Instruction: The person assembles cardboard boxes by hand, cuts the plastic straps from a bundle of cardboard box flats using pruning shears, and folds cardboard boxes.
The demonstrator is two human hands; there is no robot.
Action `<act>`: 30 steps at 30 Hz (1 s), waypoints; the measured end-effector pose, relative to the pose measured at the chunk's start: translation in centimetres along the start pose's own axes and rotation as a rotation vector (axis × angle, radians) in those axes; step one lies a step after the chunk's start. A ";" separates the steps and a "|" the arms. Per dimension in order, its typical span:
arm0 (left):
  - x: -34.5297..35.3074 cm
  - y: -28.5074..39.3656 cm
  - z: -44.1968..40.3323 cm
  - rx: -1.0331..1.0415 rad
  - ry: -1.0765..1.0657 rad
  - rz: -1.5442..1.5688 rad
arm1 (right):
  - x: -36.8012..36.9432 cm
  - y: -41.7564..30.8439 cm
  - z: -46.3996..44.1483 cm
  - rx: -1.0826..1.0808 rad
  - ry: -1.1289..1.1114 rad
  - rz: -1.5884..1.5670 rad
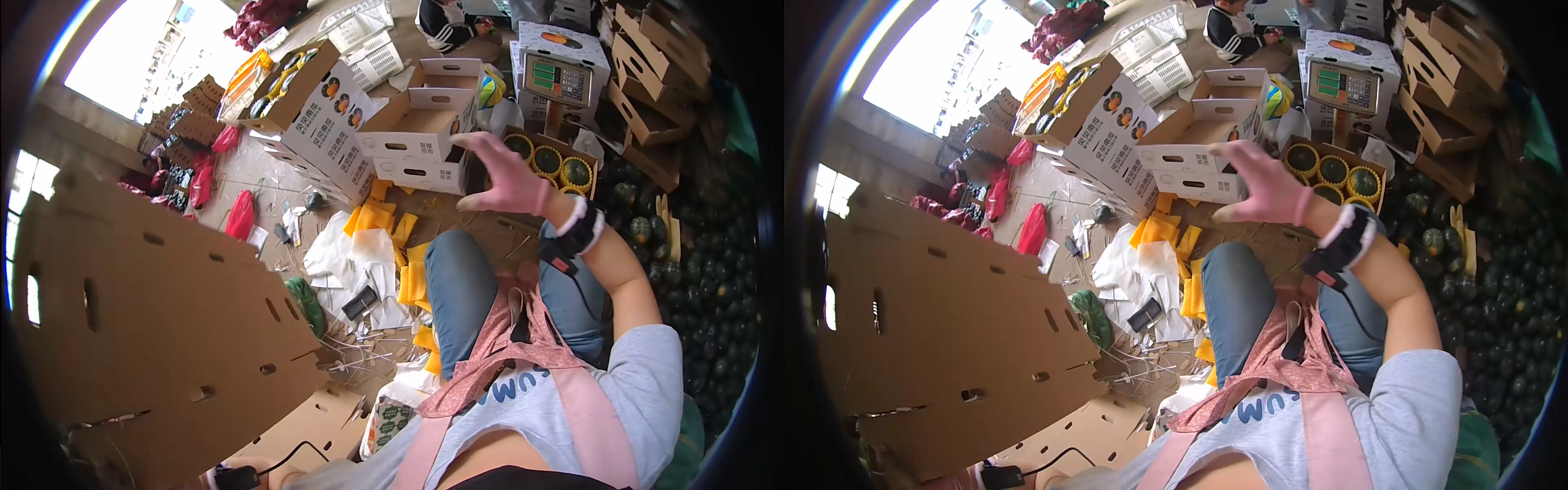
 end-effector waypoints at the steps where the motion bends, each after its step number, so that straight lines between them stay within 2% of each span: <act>1: 1.5 1.1 -0.3 0.018 -0.038 0.064 | 0.5 -0.4 -1.6 -0.034 -0.007 -0.058; 4: 6.4 4.3 -1.1 0.062 -0.147 0.254 | 1.2 0.5 -6.8 -0.274 0.207 -0.058; 6: 9.6 6.4 -1.5 0.082 -0.214 0.370 | -1.4 0.3 -8.6 -0.229 0.229 -0.218; 8: 13.1 8.1 -1.8 0.093 -0.289 0.496 | -5.7 2.2 -7.6 -0.115 -0.096 -0.450; 12: 18.3 10.4 -2.7 0.074 -0.431 0.704 | -12.9 8.9 0.9 0.254 -0.138 -0.651; 13: 19.4 10.7 -3.1 0.066 -0.468 0.757 | -13.8 9.9 2.7 0.194 -0.064 -0.507; 14: 20.5 11.0 -3.5 0.060 -0.512 0.809 | -14.0 10.7 4.3 0.140 0.004 -0.364; 15: 21.7 11.3 -3.9 0.052 -0.558 0.850 | -12.0 12.6 5.5 0.227 -0.067 -0.689; 18: 23.5 11.5 -4.3 0.018 -0.696 1.009 | -9.1 14.2 6.4 0.260 -0.088 -0.682; 20: 24.3 11.4 -4.3 -0.023 -0.814 1.088 | -7.5 18.7 7.1 0.490 0.183 -0.667; 21: 24.4 11.2 -4.3 -0.043 -0.871 1.122 | -7.7 18.9 7.1 0.380 0.393 -0.494; 23: 25.3 11.4 -4.4 0.081 -0.891 0.938 | -7.6 19.2 5.9 0.260 0.173 -0.742; 24: 25.6 12.6 -3.1 0.218 -0.846 0.721 | -7.4 19.1 5.3 0.200 0.060 -0.866; 28: 25.5 15.2 4.4 0.638 -0.577 -0.158 | -8.7 17.3 9.2 0.291 0.137 -0.874; 30: 23.2 11.2 7.9 0.519 -0.446 -0.214 | -8.5 17.2 11.2 0.355 0.250 -1.007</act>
Point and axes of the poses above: each hand's wrist, its own z-axis away from the middle knuckle, its own x-axis out of the palm, y = z × x, the point moved 2 cm from there along -z, towards the middle knuckle, and after that the axes turned 2 degrees about -y, right-handed, at the moved point
